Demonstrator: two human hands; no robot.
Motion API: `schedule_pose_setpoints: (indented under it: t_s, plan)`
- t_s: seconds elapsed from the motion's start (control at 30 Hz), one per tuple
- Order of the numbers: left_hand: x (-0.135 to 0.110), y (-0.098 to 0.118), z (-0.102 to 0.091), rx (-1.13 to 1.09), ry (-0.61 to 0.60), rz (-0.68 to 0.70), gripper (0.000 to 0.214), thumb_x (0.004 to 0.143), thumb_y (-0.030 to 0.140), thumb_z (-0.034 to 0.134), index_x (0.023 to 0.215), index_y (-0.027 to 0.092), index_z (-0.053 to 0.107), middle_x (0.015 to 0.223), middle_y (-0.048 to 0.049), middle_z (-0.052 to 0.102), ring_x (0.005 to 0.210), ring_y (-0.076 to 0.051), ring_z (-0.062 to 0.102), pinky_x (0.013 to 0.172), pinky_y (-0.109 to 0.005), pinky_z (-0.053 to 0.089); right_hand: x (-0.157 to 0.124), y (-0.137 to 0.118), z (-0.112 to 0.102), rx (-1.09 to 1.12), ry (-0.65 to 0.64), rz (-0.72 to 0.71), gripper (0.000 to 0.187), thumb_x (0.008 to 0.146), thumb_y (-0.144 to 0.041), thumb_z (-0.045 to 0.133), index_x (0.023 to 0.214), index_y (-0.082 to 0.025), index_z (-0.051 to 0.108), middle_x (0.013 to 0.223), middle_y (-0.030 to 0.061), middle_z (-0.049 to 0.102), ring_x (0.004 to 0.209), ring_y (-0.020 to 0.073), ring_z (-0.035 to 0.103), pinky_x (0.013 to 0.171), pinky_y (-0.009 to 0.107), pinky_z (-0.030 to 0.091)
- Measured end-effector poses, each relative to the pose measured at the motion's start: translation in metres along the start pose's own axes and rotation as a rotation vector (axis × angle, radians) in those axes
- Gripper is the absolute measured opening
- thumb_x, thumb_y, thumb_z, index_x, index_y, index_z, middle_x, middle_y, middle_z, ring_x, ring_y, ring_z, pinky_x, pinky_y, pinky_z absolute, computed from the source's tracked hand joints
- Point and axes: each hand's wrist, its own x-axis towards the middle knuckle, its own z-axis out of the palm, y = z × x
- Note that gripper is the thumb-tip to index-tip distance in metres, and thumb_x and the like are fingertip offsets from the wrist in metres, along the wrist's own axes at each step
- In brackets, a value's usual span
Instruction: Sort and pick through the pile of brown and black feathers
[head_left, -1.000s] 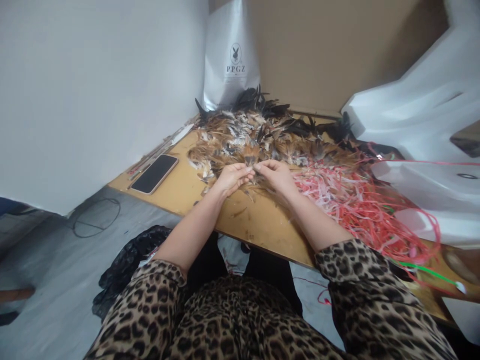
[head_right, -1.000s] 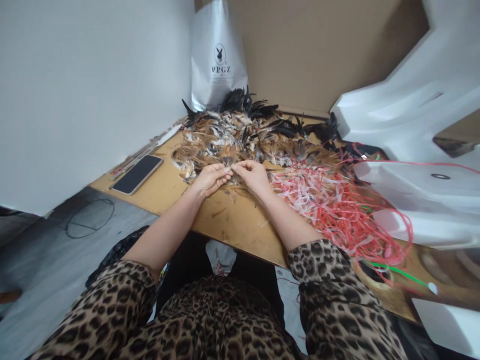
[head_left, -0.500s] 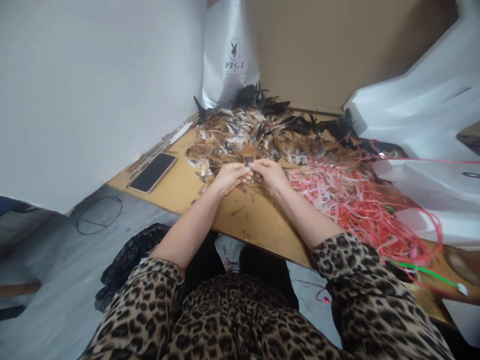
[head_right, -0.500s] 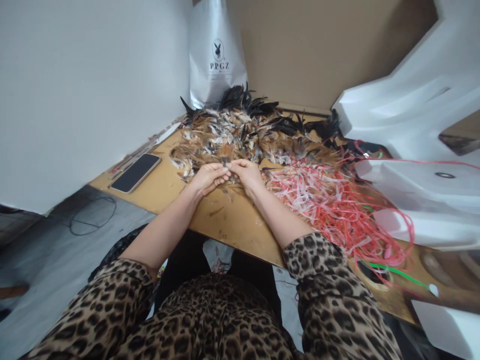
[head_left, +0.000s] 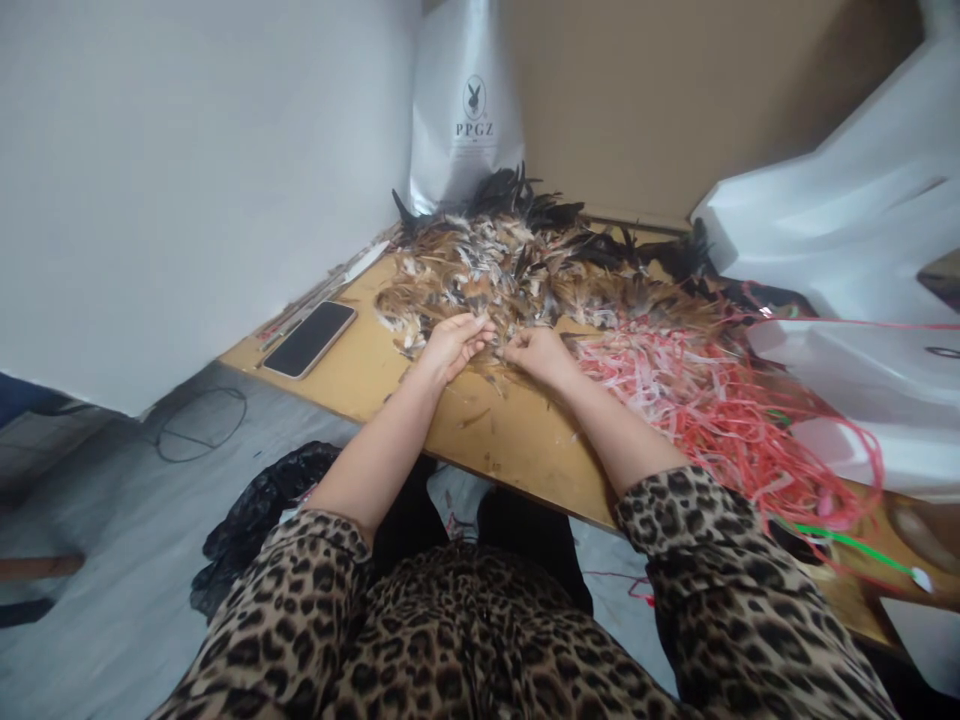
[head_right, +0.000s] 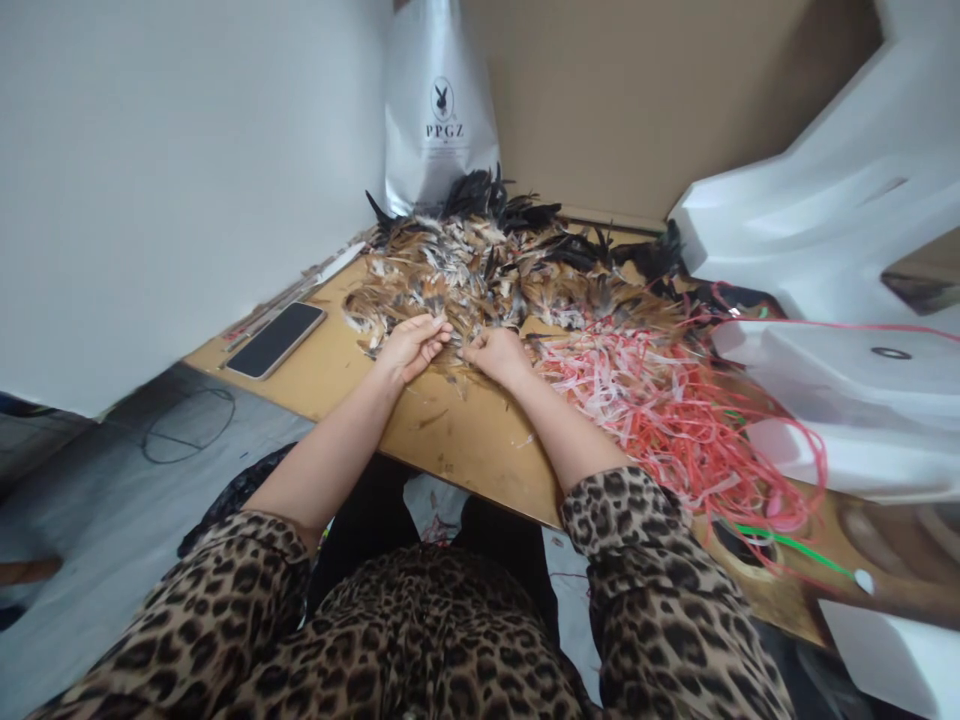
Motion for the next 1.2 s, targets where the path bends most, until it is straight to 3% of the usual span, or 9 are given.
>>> schedule_pose_setpoints:
  t_s: [0.1, 0.33, 0.47, 0.63, 0.87, 1.03, 1.2]
  plan:
    - [0.0, 0.0, 0.0, -0.022, -0.02, 0.003, 0.009, 0.072, 0.016, 0.064, 0.075, 0.009, 0.059, 0.07, -0.003, 0.066, 0.057, -0.004, 0.06, 0.049, -0.011, 0.042, 0.001, -0.002, 0.002, 0.084, 0.004, 0.024, 0.015, 0.059, -0.03, 0.061, 0.059, -0.015, 0.063, 0.049, -0.0026, 0.054, 0.046, 0.0076, 0.042, 0.046, 0.021, 0.03]
    - [-0.003, 0.001, 0.003, 0.013, -0.026, -0.075, 0.009, 0.072, 0.015, 0.065, 0.078, 0.009, 0.06, 0.075, -0.0048, 0.068, 0.059, -0.005, 0.062, 0.048, -0.011, 0.043, 0.002, -0.01, -0.005, 0.772, 0.0, 0.212, 0.025, 0.054, -0.035, 0.069, 0.062, -0.016, 0.056, 0.051, -0.0034, 0.055, 0.036, 0.0034, 0.034, 0.035, 0.018, 0.021]
    - [-0.005, 0.0, 0.006, 0.04, -0.096, -0.129, 0.011, 0.072, 0.015, 0.065, 0.079, 0.007, 0.062, 0.081, -0.0079, 0.069, 0.061, -0.007, 0.064, 0.047, -0.011, 0.043, 0.001, -0.021, -0.005, 0.991, 0.031, 0.225, 0.029, 0.05, -0.034, 0.073, 0.064, -0.016, 0.055, 0.058, -0.003, 0.058, 0.039, 0.0027, 0.038, 0.034, 0.016, 0.024]
    - [-0.008, 0.0, 0.008, 0.056, -0.145, -0.169, 0.018, 0.073, 0.017, 0.065, 0.087, 0.006, 0.065, 0.083, -0.0113, 0.069, 0.062, -0.008, 0.064, 0.048, -0.011, 0.043, -0.001, -0.026, 0.003, 0.954, 0.115, 0.145, 0.028, 0.057, -0.038, 0.069, 0.066, -0.016, 0.054, 0.059, -0.0025, 0.059, 0.041, 0.0031, 0.041, 0.035, 0.016, 0.029]
    - [-0.006, -0.003, 0.007, 0.058, -0.158, -0.149, 0.015, 0.073, 0.016, 0.064, 0.084, 0.006, 0.065, 0.074, -0.0092, 0.068, 0.06, -0.007, 0.063, 0.051, -0.012, 0.045, -0.003, -0.025, 0.008, 0.828, 0.202, 0.087, 0.023, 0.064, -0.037, 0.066, 0.067, -0.016, 0.056, 0.059, -0.0014, 0.061, 0.042, 0.0044, 0.045, 0.037, 0.017, 0.032]
    - [-0.007, -0.004, 0.009, 0.092, -0.092, -0.109, 0.01, 0.07, 0.015, 0.067, 0.073, 0.007, 0.062, 0.066, -0.005, 0.066, 0.054, -0.005, 0.06, 0.052, -0.013, 0.046, -0.003, -0.025, 0.007, 0.856, 0.161, 0.11, 0.024, 0.061, -0.036, 0.068, 0.066, -0.016, 0.056, 0.059, -0.0014, 0.062, 0.043, 0.005, 0.048, 0.037, 0.017, 0.033]
    - [-0.006, -0.004, 0.009, 0.124, -0.099, -0.094, 0.012, 0.069, 0.017, 0.068, 0.071, 0.007, 0.062, 0.064, -0.0032, 0.064, 0.051, -0.004, 0.058, 0.054, -0.013, 0.046, -0.001, -0.02, 0.003, 0.915, 0.016, 0.141, 0.03, 0.056, -0.038, 0.073, 0.064, -0.015, 0.056, 0.06, 0.0002, 0.062, 0.046, 0.0059, 0.051, 0.039, 0.017, 0.036]
